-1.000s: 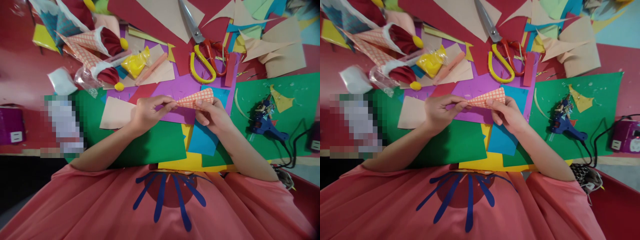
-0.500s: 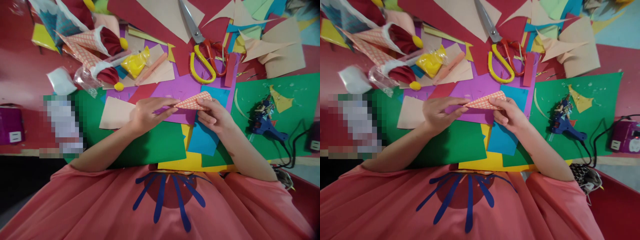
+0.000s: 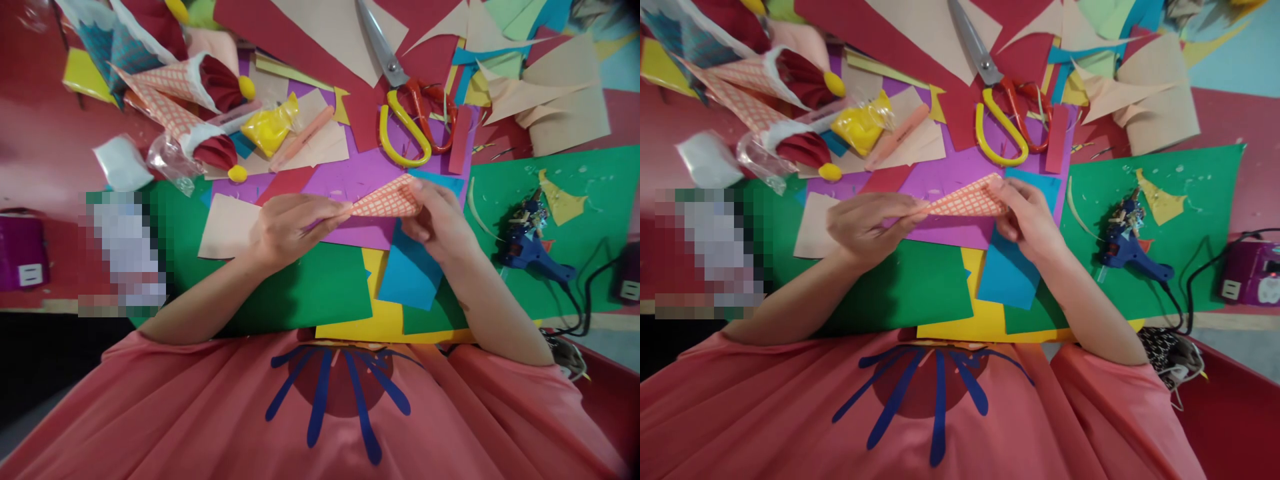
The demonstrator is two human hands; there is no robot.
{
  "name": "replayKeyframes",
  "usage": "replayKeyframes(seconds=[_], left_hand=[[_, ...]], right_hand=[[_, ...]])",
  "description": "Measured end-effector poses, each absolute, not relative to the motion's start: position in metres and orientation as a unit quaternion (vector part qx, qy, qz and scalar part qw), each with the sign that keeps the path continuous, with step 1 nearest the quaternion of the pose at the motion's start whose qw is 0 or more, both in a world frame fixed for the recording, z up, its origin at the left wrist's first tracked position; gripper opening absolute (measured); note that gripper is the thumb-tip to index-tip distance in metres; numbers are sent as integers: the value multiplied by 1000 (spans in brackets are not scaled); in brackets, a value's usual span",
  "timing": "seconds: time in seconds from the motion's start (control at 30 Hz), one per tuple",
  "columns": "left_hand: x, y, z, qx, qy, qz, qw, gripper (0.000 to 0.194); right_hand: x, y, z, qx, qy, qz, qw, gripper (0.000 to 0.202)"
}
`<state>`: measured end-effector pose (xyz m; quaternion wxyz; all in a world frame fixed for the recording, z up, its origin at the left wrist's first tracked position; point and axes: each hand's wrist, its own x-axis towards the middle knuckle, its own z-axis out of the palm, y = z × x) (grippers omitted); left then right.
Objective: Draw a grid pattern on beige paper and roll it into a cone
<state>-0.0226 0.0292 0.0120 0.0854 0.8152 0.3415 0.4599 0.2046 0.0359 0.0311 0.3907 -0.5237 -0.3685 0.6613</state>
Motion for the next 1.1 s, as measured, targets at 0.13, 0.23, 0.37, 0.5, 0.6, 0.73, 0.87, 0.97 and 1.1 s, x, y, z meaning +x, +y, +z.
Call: replayKeyframes(seconds=[0.13, 0.23, 0.37, 0.5, 0.6, 0.73, 0.87, 0.97, 1.1], left_hand=[[-18, 27, 12, 807, 352, 459, 119, 5], [-14, 27, 14, 807, 345, 448, 169, 5], [-14, 28, 16, 832, 302, 433, 175, 11], [-17, 29, 16, 843, 306, 406, 174, 20], [-18, 31, 16, 845, 287, 419, 165, 15], [-16, 33, 16, 844, 271, 433, 162, 12], [-15, 29, 16, 818, 326, 416, 227, 9], [-14, 25, 14, 805, 352, 396, 267, 12], [-11, 25, 11, 805, 340, 416, 253, 12]], right_hand=[[211, 31, 35, -561, -600, 300, 485, 14], [213, 30, 35, -421, -791, 246, 371, 20], [211, 30, 29, -343, -850, 297, 268, 32], [210, 30, 26, -359, -842, 315, 248, 35], [209, 30, 28, -357, -838, 320, 261, 35], [207, 29, 28, -371, -834, 318, 256, 36], [206, 28, 26, -382, -831, 311, 259, 38], [204, 26, 24, -377, -837, 289, 271, 36], [202, 24, 23, -384, -842, 261, 275, 32]])
